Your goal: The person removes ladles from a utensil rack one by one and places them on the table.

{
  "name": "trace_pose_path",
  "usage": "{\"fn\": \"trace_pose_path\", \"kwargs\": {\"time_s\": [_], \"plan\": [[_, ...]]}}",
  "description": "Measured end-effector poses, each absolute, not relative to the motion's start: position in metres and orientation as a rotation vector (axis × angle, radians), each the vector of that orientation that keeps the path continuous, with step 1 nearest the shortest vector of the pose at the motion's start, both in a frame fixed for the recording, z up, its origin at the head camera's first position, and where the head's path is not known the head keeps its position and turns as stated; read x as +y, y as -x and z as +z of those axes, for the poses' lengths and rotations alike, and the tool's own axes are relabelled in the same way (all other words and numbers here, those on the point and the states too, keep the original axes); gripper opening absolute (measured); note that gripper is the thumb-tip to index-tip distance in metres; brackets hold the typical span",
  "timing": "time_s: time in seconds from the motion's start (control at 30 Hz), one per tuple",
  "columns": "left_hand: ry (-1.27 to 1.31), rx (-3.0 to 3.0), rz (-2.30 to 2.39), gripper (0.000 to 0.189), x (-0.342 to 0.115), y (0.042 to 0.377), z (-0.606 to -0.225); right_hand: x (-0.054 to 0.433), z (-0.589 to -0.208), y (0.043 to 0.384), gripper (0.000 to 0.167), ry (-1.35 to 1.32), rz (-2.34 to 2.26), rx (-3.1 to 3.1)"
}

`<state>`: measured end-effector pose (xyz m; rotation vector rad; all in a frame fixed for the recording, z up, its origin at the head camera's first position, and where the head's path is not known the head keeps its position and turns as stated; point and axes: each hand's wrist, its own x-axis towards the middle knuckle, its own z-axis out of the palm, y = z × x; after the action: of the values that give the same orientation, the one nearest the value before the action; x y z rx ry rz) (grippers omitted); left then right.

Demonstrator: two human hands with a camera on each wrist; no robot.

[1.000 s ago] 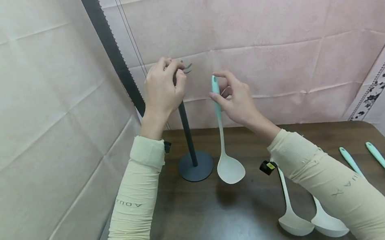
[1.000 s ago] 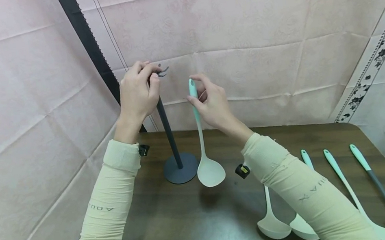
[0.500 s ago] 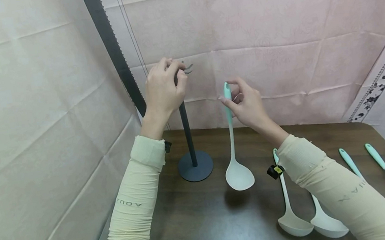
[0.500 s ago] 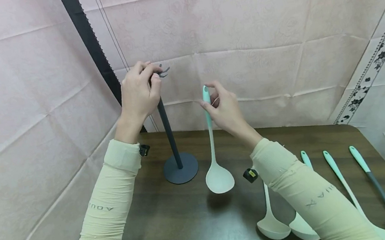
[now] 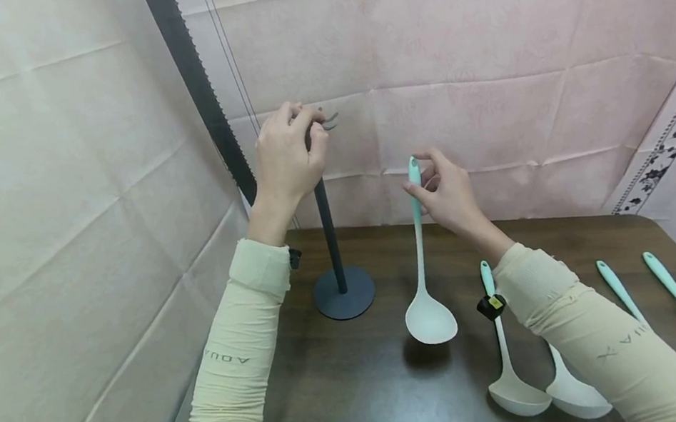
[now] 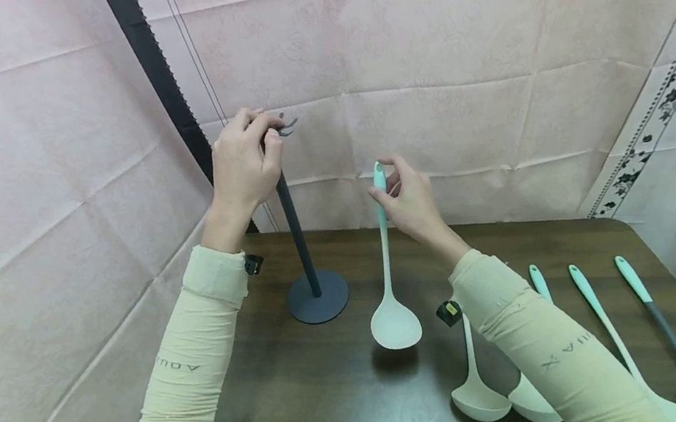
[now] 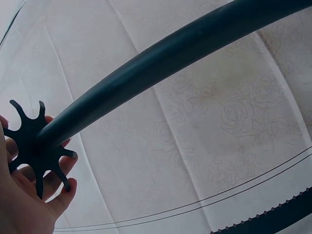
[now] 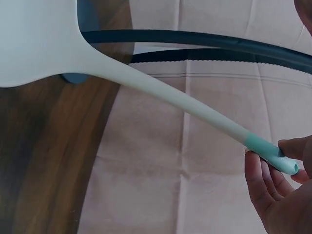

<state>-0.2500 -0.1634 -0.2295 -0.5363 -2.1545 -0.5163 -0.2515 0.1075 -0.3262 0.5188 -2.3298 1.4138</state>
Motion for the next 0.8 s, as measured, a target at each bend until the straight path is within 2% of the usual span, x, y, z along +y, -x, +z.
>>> {"fn": "trace_pose_path", "kwargs": {"time_s": [0.8], "plan": [[0.517, -2.175, -0.522, 0.045, -0.165, 0.250, -0.230, 0.133, -0.384, 0.264, 0.052, -0.367, 1.331, -2.494]]}}
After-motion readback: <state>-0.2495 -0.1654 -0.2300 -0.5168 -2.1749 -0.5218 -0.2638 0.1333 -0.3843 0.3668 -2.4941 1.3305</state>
